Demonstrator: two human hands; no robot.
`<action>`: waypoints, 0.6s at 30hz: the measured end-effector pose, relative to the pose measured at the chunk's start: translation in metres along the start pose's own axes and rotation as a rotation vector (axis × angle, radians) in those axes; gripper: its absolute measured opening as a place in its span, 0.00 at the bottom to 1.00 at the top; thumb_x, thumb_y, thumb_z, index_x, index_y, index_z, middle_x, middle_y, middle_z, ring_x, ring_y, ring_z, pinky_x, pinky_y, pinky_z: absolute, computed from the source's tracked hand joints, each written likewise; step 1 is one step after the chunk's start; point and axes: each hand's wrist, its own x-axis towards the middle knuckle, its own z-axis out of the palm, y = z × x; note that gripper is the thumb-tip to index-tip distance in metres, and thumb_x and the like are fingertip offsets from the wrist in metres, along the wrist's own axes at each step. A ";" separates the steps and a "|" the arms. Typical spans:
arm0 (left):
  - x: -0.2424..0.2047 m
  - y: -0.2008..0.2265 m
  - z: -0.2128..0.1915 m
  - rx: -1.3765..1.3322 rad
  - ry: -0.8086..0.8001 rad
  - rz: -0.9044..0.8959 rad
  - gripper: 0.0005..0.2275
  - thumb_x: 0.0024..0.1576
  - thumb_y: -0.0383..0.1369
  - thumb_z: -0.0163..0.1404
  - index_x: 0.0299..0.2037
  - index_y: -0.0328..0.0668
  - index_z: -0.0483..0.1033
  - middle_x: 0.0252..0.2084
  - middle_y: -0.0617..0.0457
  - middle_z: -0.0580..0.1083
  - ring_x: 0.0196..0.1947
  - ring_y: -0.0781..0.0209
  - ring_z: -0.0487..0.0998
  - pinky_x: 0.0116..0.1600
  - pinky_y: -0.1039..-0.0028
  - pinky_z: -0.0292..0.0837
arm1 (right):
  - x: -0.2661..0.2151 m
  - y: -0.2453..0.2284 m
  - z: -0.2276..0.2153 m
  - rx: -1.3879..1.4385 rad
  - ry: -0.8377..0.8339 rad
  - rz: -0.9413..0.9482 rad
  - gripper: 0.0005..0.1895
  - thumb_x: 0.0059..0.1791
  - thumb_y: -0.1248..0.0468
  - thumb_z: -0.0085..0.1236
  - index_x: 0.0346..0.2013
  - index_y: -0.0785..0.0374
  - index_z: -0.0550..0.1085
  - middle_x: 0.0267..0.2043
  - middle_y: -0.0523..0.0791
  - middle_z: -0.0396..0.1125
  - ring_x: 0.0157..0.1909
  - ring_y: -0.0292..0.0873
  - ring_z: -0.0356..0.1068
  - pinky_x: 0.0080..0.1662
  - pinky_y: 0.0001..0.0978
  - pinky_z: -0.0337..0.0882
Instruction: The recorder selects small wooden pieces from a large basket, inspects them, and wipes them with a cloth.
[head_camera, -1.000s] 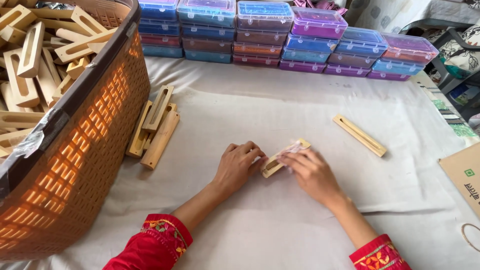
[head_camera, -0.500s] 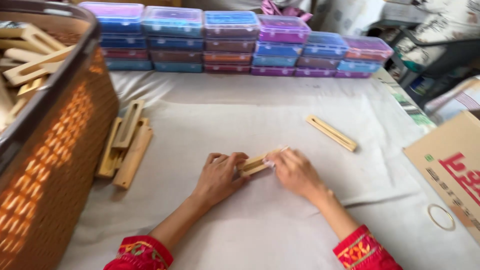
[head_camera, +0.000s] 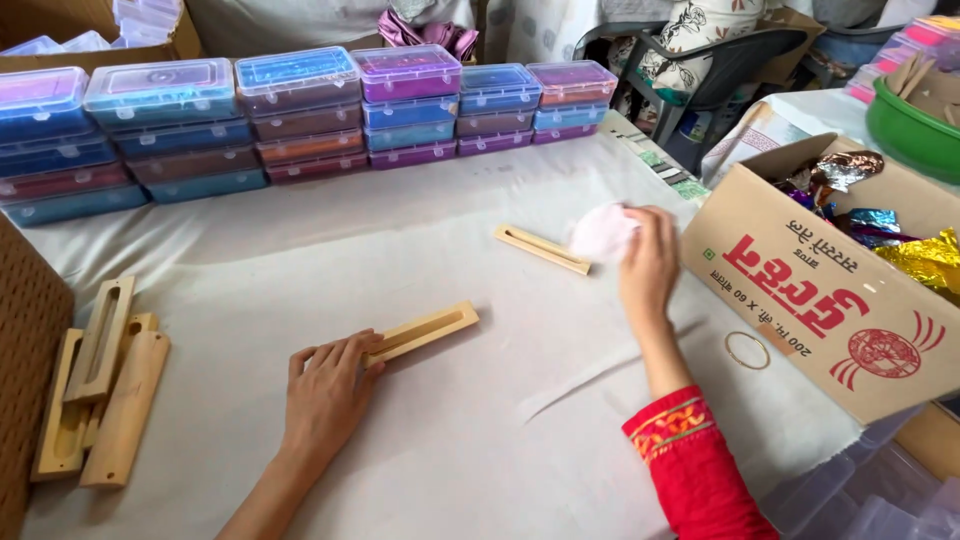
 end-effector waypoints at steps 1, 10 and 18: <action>0.000 0.000 0.000 -0.001 -0.001 -0.001 0.13 0.57 0.40 0.52 0.51 0.52 0.74 0.52 0.61 0.79 0.52 0.61 0.77 0.59 0.60 0.61 | -0.003 0.018 0.001 -0.001 -0.002 0.000 0.15 0.54 0.73 0.50 0.55 0.59 0.72 0.60 0.47 0.68 0.63 0.51 0.68 0.62 0.44 0.69; 0.002 0.000 -0.001 0.013 -0.006 -0.041 0.15 0.58 0.41 0.52 0.54 0.52 0.73 0.49 0.59 0.79 0.51 0.62 0.77 0.60 0.61 0.61 | -0.015 0.036 0.034 -0.316 -0.191 -0.117 0.26 0.47 0.71 0.58 0.60 0.60 0.76 0.68 0.50 0.64 0.68 0.56 0.61 0.66 0.50 0.59; 0.002 0.001 -0.003 -0.033 -0.080 -0.060 0.18 0.59 0.41 0.52 0.58 0.50 0.70 0.47 0.56 0.79 0.51 0.59 0.77 0.62 0.59 0.58 | -0.025 0.013 0.045 -0.147 -0.480 -0.151 0.15 0.49 0.61 0.61 0.51 0.58 0.78 0.47 0.47 0.72 0.50 0.51 0.71 0.51 0.52 0.66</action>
